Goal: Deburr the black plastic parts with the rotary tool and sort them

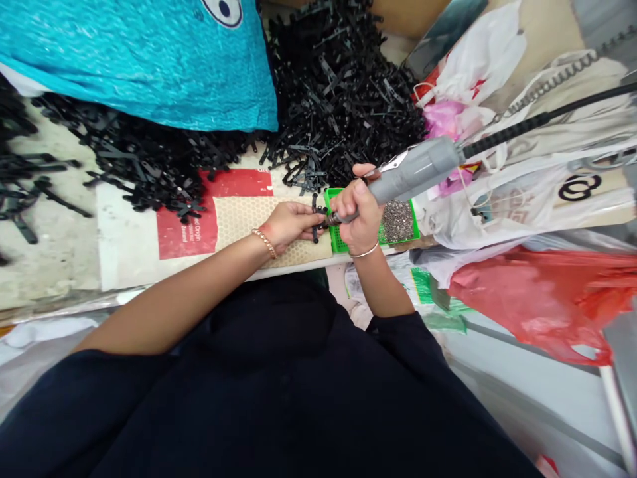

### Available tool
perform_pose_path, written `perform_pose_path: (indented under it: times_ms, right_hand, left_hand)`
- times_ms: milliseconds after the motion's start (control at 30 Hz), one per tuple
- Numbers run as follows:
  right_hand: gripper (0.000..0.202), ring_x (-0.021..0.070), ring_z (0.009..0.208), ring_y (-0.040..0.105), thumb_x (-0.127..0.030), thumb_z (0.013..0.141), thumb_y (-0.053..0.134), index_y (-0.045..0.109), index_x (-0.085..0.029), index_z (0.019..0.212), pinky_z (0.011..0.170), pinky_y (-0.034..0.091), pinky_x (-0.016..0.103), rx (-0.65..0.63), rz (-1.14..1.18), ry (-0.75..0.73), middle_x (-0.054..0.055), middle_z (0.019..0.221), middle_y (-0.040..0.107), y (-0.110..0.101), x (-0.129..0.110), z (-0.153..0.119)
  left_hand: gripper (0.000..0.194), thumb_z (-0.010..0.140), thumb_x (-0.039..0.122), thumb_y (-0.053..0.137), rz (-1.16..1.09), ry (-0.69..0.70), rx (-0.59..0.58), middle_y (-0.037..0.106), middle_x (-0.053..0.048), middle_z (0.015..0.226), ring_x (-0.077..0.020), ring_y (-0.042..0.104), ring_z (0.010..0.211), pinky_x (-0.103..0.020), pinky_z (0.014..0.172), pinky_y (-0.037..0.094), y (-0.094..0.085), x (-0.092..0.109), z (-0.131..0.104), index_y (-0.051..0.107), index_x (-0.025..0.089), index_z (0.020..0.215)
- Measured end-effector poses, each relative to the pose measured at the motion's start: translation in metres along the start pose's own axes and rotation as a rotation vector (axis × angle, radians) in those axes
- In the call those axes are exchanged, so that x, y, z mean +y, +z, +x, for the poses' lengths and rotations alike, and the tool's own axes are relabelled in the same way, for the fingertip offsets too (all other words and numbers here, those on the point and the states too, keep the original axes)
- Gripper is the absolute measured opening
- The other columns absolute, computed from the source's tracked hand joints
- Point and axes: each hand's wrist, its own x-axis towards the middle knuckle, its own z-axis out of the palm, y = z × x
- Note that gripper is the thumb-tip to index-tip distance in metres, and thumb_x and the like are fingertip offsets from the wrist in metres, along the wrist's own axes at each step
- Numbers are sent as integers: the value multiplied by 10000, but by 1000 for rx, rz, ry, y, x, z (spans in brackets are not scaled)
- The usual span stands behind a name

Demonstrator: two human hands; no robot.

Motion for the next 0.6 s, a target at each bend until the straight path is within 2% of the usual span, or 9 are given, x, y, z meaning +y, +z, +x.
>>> perform_pose_path:
  times_ms: [100,167,333,500,600]
  right_hand:
    - [527,157,494,365,-771,774,800,599,-364,1040,557,461,365,40,-47,32,-95,587,304,-2,4,1]
    - [530,167,516,397,-797,799,754,605,-360,1059,574,468,370,39,-81,41,-87,596,306,-5,8,1]
    - [488,155,500,409,-757,853,722,594,-355,1099,565,456,350,-23,-83,-10,-92,601,304,-10,16,2]
    - [486,117,441,378,-755,883,719,541,-365,1112,517,434,308,-109,-57,-129,-115,573,269,-8,20,4]
    - [519,110,405,374,-773,855,743,529,-354,1074,482,433,305,-142,-44,-105,-134,530,306,-6,22,5]
  left_hand:
    - [225,816,159,926,-5,0,-1,766,-77,726,-146,722,637,-279,667,606,-1,-1,1,715,112,756]
    - [235,794,177,947,-7,2,1,769,-76,735,-147,725,646,-280,676,609,-1,-2,1,723,111,763]
    - [234,789,183,954,-9,2,2,770,-73,741,-146,730,653,-272,674,618,-1,-2,2,733,107,766]
    - [214,806,154,932,-14,-15,17,765,-65,735,-156,748,665,-277,672,637,-1,-1,2,727,102,771]
    - [248,775,192,961,-4,-12,3,765,-73,725,-162,747,663,-289,693,648,-2,-2,4,730,103,759]
